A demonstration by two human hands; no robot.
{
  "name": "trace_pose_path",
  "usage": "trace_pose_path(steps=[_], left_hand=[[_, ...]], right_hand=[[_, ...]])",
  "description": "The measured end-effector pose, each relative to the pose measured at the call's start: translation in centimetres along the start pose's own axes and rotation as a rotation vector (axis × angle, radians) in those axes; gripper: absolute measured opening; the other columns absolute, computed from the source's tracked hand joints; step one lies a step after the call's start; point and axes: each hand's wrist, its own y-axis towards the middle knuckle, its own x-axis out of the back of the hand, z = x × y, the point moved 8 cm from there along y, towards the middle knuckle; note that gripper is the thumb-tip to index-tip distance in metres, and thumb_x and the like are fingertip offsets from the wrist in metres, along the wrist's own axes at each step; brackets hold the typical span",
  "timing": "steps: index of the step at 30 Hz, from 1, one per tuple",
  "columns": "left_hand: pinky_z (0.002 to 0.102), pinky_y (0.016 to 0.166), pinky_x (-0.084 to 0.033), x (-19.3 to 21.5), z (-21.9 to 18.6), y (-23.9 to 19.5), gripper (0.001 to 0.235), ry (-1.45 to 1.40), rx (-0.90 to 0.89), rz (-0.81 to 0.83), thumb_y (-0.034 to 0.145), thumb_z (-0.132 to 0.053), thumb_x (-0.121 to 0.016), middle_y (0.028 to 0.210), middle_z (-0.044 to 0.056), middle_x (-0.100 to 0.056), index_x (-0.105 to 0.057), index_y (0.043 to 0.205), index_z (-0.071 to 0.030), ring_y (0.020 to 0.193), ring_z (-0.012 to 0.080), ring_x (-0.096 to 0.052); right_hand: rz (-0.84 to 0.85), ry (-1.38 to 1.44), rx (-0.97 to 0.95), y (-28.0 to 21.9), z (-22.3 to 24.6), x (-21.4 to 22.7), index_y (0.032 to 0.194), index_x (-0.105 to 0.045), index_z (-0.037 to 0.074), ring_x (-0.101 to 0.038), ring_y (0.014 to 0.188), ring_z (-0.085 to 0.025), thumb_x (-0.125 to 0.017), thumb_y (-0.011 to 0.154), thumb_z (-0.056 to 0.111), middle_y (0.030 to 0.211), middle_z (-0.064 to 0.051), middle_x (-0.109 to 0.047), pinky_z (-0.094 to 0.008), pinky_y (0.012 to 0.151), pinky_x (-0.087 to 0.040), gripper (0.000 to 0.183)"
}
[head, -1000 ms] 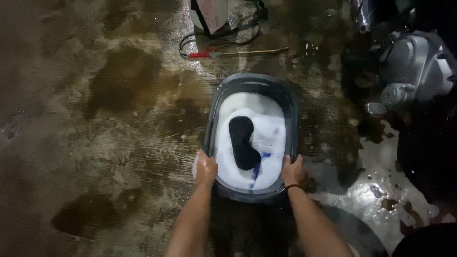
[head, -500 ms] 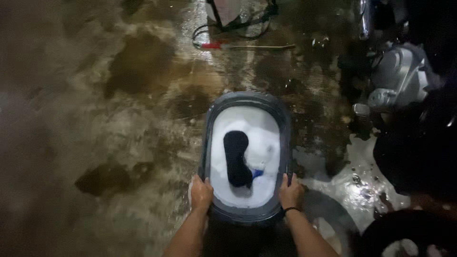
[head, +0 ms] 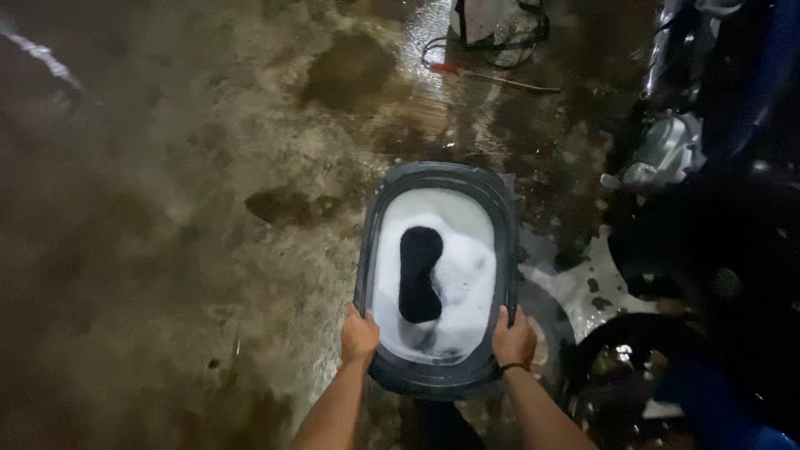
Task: The person scrubs the front wheel and fender of a blue motorcycle using a soapy sponge, repeatedly dipping the sponge into a bucket of soapy water. The person also wipes the front fender and continues scrubbing the wheel area.
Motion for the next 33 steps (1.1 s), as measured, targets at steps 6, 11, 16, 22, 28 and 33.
trace_pose_path(steps=[6, 11, 16, 22, 28, 33], left_hand=[[0.049, 0.105, -0.050, 4.0, 5.1, -8.6, 0.052, 0.090, 0.044, -0.014, 0.100, -0.028, -0.056, 0.134, 0.029, -0.063, -0.053, 0.141, 0.004, 0.124, 0.0451, -0.062], [0.052, 0.101, -0.050, 7.0, 7.4, -15.9, 0.052, 0.082, 0.047, -0.094, 0.097, -0.029, -0.061, 0.124, 0.032, -0.064, -0.053, 0.134, 0.007, 0.116, 0.0485, -0.063], [0.053, 0.095, -0.052, 7.7, 9.0, -24.2, 0.046, -0.059, 0.082, -0.210, 0.097, -0.027, -0.059, 0.120, 0.030, -0.065, -0.054, 0.131, 0.003, 0.110, 0.0488, -0.065], [0.052, 0.097, -0.051, 5.0, 12.8, -37.6, 0.038, -0.196, 0.323, -0.232, 0.097, -0.028, -0.060, 0.119, 0.024, -0.067, -0.057, 0.129, -0.008, 0.111, 0.0450, -0.066], [0.051, 0.099, -0.052, 0.9, 16.4, -48.5, 0.042, -0.208, 0.497, -0.215, 0.097, -0.031, -0.060, 0.118, 0.018, -0.071, -0.055, 0.133, -0.010, 0.111, 0.0389, -0.069], [0.052, 0.098, -0.050, -2.9, 20.8, -55.4, 0.047, -0.083, 0.398, -0.422, 0.094, -0.032, -0.066, 0.119, 0.024, -0.067, -0.058, 0.131, -0.004, 0.113, 0.0428, -0.063]], right_hand=[[-0.234, -0.286, 0.241, -8.3, -0.6, 5.3, 0.129, -0.067, 0.007, -0.065, 0.118, -0.040, -0.048, 0.103, 0.052, 0.131, -0.020, -0.067, -0.050, 0.101, -0.050, 0.056], [-0.050, -0.001, 0.242, -13.1, -2.0, 6.5, 0.149, -0.052, 0.008, -0.059, 0.118, -0.046, -0.048, 0.100, 0.048, 0.136, -0.023, -0.061, -0.052, 0.101, -0.047, 0.063], [-0.004, -0.110, 0.286, -15.4, -3.6, 9.2, 0.139, -0.059, 0.009, -0.064, 0.113, -0.047, -0.047, 0.103, 0.049, 0.124, -0.025, -0.068, -0.053, 0.097, -0.051, 0.055], [0.117, -0.236, 0.325, -19.4, -9.1, 12.7, 0.141, -0.057, 0.010, -0.067, 0.097, -0.051, -0.050, 0.101, 0.053, 0.103, -0.032, -0.071, -0.056, 0.089, -0.054, 0.059], [0.101, -0.241, 0.526, -21.2, -15.4, 15.1, 0.133, -0.062, 0.006, -0.069, 0.093, -0.050, -0.052, 0.101, 0.051, 0.098, -0.030, -0.072, -0.055, 0.086, -0.055, 0.056], [0.058, -0.011, 0.747, -24.3, -19.8, 16.5, 0.130, -0.065, 0.000, -0.067, 0.095, -0.051, -0.056, 0.097, 0.044, 0.107, -0.031, -0.071, -0.056, 0.082, -0.053, 0.055]])
